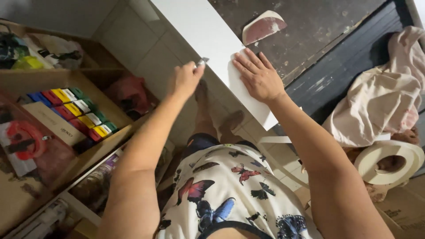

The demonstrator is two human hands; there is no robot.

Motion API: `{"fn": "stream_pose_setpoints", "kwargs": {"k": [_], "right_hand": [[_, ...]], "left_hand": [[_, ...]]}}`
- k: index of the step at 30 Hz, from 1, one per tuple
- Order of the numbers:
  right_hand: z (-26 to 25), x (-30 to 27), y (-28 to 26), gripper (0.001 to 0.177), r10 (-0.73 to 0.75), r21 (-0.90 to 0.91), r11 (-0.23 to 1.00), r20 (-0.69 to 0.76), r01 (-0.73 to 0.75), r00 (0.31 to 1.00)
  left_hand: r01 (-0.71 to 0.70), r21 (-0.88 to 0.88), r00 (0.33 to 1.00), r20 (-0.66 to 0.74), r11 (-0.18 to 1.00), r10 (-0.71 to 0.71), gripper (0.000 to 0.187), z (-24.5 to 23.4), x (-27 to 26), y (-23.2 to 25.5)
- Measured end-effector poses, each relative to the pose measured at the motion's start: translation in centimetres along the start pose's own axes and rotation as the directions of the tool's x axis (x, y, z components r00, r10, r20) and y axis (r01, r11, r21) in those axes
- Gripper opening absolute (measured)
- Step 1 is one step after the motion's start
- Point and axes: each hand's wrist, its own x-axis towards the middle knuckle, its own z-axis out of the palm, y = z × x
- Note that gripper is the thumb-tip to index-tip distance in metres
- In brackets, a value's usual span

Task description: Sanding the edges of white boards, trimming excess material with a utility knife, and organizing tape rolls.

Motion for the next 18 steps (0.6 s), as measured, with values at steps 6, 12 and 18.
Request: {"fn": "stream_pose_setpoints", "kwargs": {"k": [6,12,18], "right_hand": [[-1.5,0.5,-0.7,0.055,0.013,0.032,0.999,0.046,-0.014,0.999],[-2.3,0.3,-1.4,0.054,0.03,0.051,0.998,0.11,-0.036,0.994],[-1.6,-0.3,-1.4,0.058,0.004,-0.047,0.999,0.023,-0.003,1.0]], "left_hand": [[0.006,0.014,0.979,0.204,1.0,-0.008,0.05,2.8,-3.1,2.8],[-0.029,0.061,0.962,0.271,0.998,0.011,0.049,6.3,-7.2,5.8],[-0.217,-0.041,0.887,0.409,0.975,0.215,0.033,6.9,-11.9,8.1]]}}
